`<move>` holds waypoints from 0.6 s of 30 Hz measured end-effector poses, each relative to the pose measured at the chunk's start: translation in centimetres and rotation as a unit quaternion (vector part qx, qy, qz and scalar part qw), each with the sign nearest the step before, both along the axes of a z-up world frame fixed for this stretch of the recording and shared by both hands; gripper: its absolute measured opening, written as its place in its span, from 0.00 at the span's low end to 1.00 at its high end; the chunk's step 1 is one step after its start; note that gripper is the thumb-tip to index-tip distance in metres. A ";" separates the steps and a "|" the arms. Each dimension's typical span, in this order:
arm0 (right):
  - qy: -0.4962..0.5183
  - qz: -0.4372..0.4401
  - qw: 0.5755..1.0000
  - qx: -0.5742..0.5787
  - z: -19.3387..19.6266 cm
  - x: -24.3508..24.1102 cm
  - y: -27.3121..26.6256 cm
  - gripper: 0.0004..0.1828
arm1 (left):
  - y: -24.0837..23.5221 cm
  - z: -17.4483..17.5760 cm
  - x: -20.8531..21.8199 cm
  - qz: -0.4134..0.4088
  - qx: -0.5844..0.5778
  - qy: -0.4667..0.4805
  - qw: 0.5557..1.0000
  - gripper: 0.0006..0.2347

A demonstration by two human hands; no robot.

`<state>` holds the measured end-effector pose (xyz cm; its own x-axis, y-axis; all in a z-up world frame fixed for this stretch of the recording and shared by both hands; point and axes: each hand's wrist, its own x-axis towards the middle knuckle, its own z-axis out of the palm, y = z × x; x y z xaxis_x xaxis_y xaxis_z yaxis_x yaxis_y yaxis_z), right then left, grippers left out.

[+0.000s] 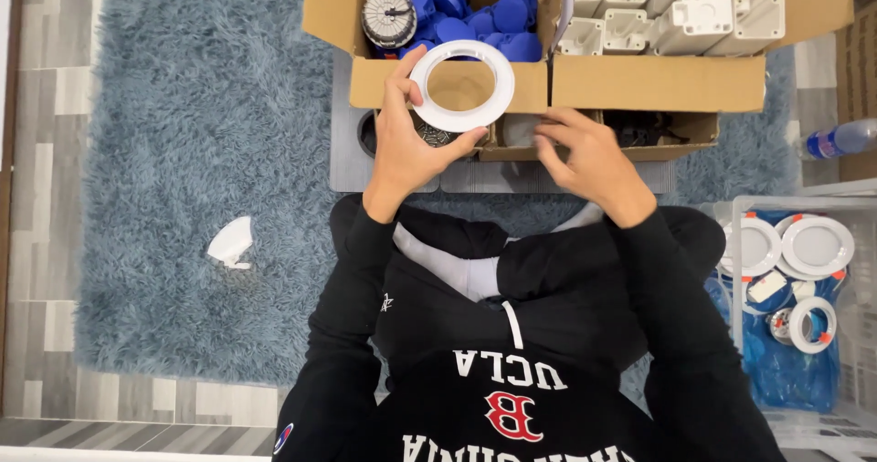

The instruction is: Assembling LED downlight fixtures by snapping the diffuser covers onto the housings.

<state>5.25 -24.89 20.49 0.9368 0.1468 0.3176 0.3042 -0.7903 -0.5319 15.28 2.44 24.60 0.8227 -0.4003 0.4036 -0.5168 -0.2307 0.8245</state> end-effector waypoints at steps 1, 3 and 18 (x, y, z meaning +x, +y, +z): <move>-0.084 -0.010 0.996 0.017 -0.5 -0.9 -0.3 0.11 | -0.2 -0.3 -0.2 0.006 0.015 -0.008 1.000 0.30; -0.111 -0.014 0.993 0.030 1.0 -2.1 -0.7 0.12 | -0.8 -0.4 -0.1 -0.005 0.021 -0.007 1.000 0.29; -0.168 -0.267 0.935 0.163 -1.6 -11.4 -2.9 0.10 | -7.7 -4.8 -1.7 -0.013 0.076 -0.163 0.984 0.40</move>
